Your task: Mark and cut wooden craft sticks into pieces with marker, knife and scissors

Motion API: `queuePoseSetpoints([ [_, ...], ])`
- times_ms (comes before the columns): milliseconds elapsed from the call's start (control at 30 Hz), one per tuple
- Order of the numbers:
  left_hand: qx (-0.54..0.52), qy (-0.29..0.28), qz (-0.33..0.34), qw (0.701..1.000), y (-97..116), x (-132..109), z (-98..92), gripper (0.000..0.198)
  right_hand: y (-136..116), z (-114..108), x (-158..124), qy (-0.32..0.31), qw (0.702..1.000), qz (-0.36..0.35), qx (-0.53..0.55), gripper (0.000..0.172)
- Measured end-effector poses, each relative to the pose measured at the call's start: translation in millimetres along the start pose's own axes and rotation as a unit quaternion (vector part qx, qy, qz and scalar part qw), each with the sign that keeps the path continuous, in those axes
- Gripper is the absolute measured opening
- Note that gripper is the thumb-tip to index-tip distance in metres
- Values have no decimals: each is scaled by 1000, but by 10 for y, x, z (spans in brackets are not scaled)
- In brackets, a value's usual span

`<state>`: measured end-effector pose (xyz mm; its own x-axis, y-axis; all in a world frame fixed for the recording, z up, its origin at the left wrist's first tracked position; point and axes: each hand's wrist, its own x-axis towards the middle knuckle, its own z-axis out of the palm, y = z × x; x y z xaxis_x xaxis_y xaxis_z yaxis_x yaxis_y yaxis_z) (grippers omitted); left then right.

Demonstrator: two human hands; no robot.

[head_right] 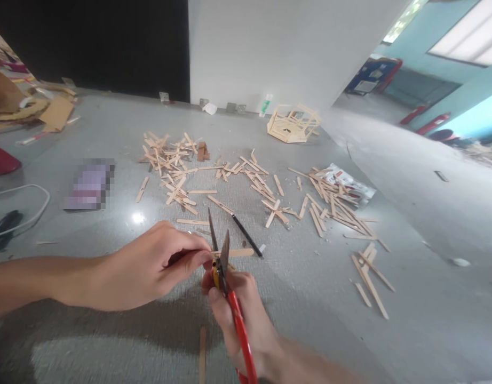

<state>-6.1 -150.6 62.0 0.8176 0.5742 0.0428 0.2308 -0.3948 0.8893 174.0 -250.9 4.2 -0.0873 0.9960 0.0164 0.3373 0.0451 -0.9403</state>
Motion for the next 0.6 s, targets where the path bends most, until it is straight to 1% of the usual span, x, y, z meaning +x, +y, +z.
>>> queuePoseSetpoints([
  [100, 8, -1, 5, 1000, 4, 0, 2, 36, -26, 14, -5, -4, 1000, -4, 6, 42],
  [267, 2, 5, 17, 1000, 3, 8, 15, 39, -23, 46, -4, -3, 999, -2, 50, 42],
  [600, 30, 5, 6, 1000, -2, 0, 9, 39, 95, 72, -26, -3, 998, -2, 68, 43],
])
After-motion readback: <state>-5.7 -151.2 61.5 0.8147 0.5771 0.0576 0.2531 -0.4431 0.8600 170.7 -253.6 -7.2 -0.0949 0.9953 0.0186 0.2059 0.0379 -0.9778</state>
